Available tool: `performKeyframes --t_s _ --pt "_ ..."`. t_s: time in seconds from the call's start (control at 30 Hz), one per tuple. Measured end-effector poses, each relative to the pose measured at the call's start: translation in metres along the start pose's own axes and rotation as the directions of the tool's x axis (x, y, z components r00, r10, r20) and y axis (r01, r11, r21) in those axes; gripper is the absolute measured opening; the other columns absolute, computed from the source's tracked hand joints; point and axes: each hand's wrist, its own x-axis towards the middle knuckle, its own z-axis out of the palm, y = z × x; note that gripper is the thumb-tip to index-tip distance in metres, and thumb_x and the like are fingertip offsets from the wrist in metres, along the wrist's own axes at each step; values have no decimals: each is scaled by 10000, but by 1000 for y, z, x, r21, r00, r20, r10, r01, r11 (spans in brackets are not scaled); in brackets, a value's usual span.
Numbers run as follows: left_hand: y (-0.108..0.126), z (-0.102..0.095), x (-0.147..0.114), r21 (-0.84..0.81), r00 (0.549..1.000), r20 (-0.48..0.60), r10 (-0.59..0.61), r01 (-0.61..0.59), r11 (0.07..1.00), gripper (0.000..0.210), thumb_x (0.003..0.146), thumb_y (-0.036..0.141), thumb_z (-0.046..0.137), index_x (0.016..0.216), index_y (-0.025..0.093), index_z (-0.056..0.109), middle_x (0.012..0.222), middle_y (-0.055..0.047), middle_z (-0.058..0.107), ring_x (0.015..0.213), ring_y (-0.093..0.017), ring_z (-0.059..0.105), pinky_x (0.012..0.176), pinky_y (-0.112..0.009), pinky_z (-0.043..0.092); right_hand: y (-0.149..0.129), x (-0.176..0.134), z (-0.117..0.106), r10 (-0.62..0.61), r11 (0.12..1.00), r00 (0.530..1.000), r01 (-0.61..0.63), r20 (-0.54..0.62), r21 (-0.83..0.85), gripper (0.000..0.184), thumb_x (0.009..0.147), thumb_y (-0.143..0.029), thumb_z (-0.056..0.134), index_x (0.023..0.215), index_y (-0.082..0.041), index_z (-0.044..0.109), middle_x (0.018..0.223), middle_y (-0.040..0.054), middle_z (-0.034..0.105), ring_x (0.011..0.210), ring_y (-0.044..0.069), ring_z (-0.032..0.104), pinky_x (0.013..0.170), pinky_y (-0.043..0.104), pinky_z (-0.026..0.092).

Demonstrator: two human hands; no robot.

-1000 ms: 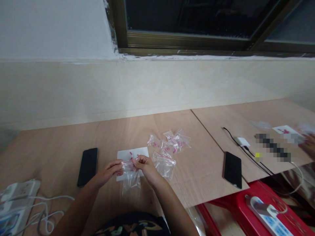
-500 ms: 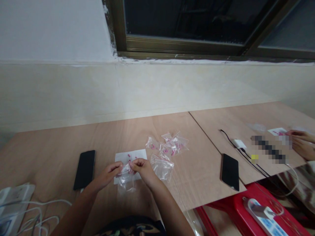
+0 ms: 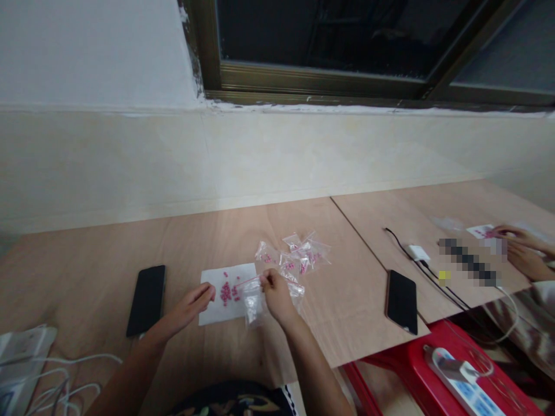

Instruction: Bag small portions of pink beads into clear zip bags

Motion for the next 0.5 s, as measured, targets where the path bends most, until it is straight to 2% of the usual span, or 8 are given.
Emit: performKeyframes --t_s 0.03,0.1,0.17,0.27,0.37,0.5 --pt "-2 -3 0 15 1000 -18 -5 5 1000 379 781 520 366 662 169 440 584 48 371 548 -98 361 493 -200 300 8 6 -12 12 990 997 -23 -74 -142 120 726 -259 459 635 -183 480 583 4 521 572 146 488 553 256 368" --pt "-7 -7 1 31 999 -37 -9 10 999 368 782 512 366 665 171 438 584 47 378 552 -102 375 496 -201 308 25 17 -33 87 874 980 -162 -180 -457 83 712 -194 458 675 -168 528 648 35 577 624 163 526 584 261 379" --pt "-11 -10 1 47 999 -46 -6 8 999 353 782 502 370 670 174 438 593 44 396 567 -109 394 504 -204 318 39 27 -49 116 798 961 -240 -251 -553 106 675 -134 478 726 -142 570 699 77 604 671 190 545 625 285 381" --pt "-13 -10 2 86 998 -63 4 2 996 332 789 478 361 670 178 437 606 39 415 588 -118 411 527 -212 332 50 41 -61 104 745 941 -288 -321 -602 231 638 -68 469 824 -109 599 808 129 614 773 225 551 705 318 373" --pt "-13 -9 2 116 998 -64 10 -2 993 313 796 450 355 665 177 437 611 38 418 596 -122 411 543 -216 334 55 53 -63 84 713 931 -305 -355 -632 303 622 -28 433 854 -112 608 890 134 605 855 229 540 752 322 365" --pt "-14 -10 1 138 998 -55 16 -8 990 299 799 422 352 652 175 434 612 39 411 601 -124 410 555 -220 324 61 62 -59 103 697 925 -330 -367 -636 253 627 -36 432 772 -118 622 804 128 616 854 245 544 753 341 374"
